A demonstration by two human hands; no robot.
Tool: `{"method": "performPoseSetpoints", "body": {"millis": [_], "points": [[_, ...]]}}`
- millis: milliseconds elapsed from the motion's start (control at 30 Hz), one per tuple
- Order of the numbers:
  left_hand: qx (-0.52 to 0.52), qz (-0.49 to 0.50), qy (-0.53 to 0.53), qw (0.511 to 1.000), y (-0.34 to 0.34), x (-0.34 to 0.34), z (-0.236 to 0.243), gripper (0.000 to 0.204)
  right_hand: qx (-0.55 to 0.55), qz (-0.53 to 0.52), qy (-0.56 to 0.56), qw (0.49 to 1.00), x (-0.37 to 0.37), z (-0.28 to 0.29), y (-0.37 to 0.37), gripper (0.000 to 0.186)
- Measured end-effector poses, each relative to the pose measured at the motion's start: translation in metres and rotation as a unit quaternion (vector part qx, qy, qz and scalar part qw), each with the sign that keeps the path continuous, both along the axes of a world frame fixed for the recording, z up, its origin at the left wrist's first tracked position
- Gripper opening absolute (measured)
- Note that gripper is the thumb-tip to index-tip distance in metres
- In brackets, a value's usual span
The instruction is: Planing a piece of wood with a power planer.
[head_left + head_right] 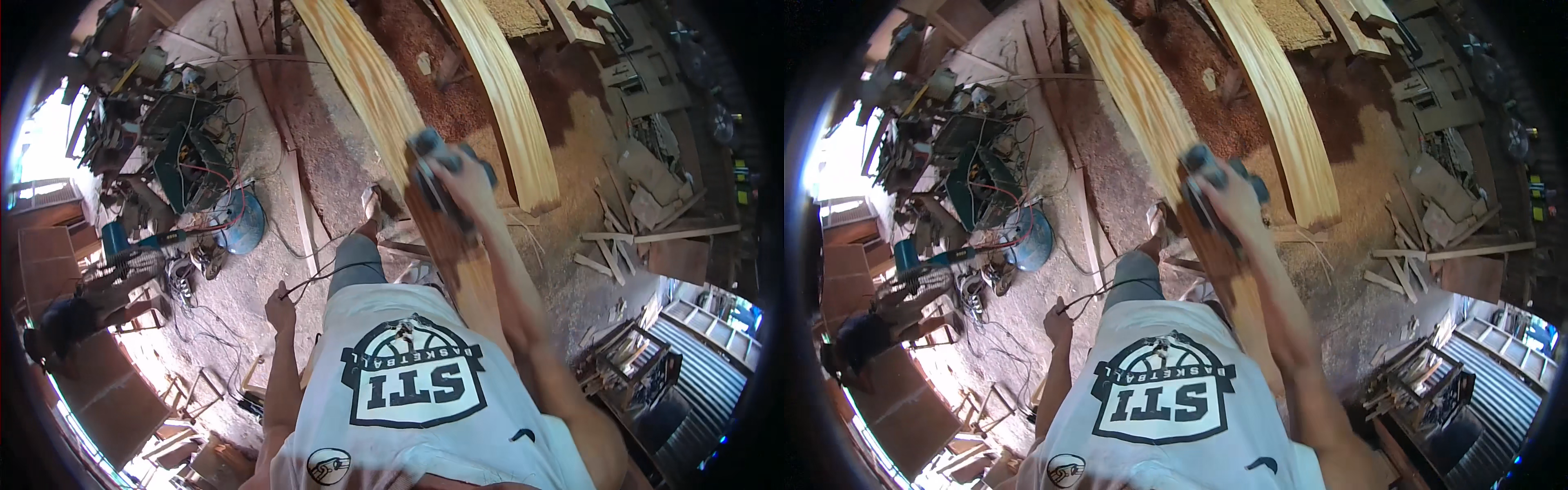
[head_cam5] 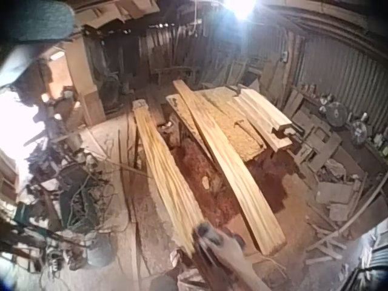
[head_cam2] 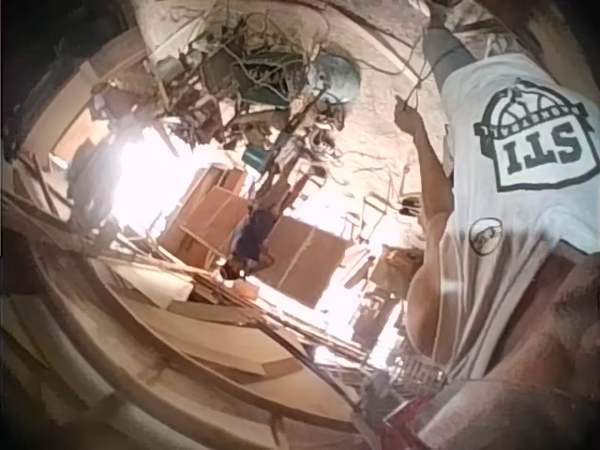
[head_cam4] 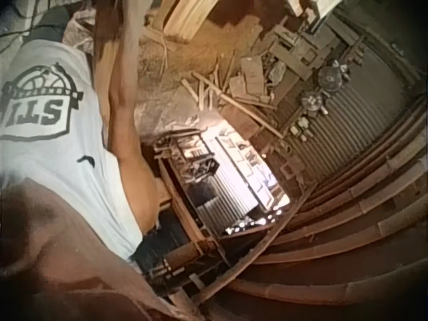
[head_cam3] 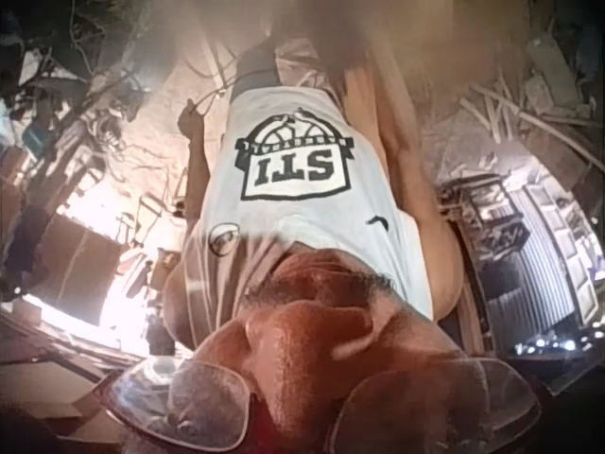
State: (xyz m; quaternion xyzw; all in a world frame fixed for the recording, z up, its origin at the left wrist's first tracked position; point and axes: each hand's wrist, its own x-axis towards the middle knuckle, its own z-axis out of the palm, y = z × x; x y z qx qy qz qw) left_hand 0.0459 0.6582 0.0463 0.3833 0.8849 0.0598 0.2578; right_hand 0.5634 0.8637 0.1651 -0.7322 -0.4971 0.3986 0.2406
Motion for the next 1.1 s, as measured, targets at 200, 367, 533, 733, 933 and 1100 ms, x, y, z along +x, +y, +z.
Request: {"method": "performPoseSetpoints", "body": {"millis": [200, 367, 533, 733, 933, 1100], "points": [[0.118, -0.116, -0.046, 0.985, -0.052, 0.04, 0.007, 0.041, -0.066, -0.06, -0.015, 0.996, 0.063, 0.014, -0.27, 0.063], [0.212, -0.208, -0.153, 0.942, -0.061, 0.093, 0.0, 0.027, -0.148, -0.128, -0.027, 0.98, 0.095, 0.033, -0.437, 0.067], [0.193, -0.392, -0.173, 0.883, -0.083, 0.158, 0.003, 0.027, -0.181, -0.201, -0.005, 0.963, 0.099, 0.056, -0.54, 0.07], [0.144, -0.369, -0.281, 0.874, -0.165, 0.176, -0.025, 0.032, -0.096, -0.266, 0.012, 0.959, 0.091, 0.046, -0.648, 0.043], [0.175, -0.316, -0.096, 0.928, -0.315, 0.124, -0.009, 0.033, -0.154, -0.226, -0.01, 0.962, 0.093, 0.07, -0.702, 0.059], [0.046, -0.302, -0.066, 0.95, -0.445, 0.074, -0.007, 0.033, -0.168, -0.199, -0.024, 0.965, 0.098, 0.082, -0.715, 0.061]]}}
